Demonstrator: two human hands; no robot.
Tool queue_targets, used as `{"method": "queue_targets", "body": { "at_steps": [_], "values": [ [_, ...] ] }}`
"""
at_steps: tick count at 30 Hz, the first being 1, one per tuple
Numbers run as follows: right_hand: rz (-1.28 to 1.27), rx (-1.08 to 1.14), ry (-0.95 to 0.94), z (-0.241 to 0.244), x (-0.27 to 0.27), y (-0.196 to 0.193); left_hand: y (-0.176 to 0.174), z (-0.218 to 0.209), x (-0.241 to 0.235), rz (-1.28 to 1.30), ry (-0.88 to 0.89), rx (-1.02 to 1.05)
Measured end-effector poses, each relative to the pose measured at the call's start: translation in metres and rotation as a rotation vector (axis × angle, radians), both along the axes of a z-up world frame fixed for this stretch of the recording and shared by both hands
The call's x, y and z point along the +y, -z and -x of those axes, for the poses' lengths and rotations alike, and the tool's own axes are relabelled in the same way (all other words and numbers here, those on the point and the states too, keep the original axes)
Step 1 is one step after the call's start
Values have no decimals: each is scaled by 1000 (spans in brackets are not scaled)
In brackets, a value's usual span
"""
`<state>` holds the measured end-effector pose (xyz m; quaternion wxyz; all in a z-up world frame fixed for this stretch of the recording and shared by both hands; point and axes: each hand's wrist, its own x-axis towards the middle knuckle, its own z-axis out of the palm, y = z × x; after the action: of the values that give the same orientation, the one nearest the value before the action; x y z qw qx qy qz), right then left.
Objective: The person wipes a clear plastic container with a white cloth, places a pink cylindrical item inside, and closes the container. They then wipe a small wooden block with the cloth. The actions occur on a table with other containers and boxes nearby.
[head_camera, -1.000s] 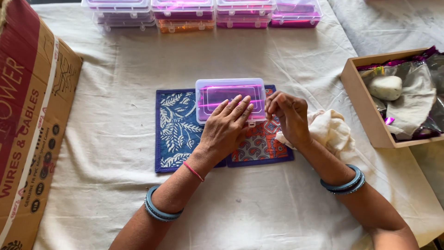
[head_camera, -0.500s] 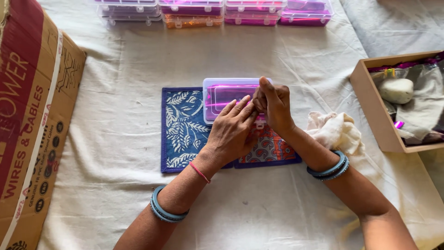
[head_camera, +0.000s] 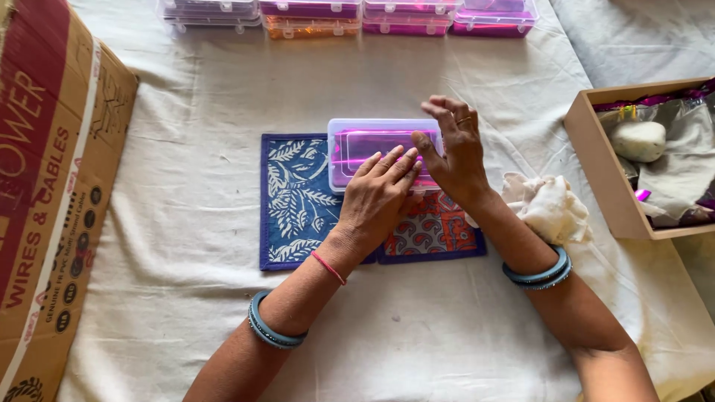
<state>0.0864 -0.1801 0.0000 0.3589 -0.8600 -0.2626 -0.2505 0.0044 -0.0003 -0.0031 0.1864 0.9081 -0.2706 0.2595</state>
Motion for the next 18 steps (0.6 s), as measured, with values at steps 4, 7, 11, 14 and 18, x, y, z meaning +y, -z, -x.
{"method": "queue_targets", "body": {
  "at_steps": [4,7,11,14,18],
  "values": [
    [82,185,-71,-14,-8,23,4,-2,-3,-35,-17,-30],
    [31,332,-85,-11,-2,11,2,-2,-4,-110,-46,-68],
    [20,384,-51,-9,0,9,1,-3,-6,-140,-38,-93],
    [21,375,-53,-10,0,13,4,-3,-7,-126,-20,-97],
    [16,377,-52,-10,2,13,14,-7,-8,-178,-51,-130]
  ]
}}
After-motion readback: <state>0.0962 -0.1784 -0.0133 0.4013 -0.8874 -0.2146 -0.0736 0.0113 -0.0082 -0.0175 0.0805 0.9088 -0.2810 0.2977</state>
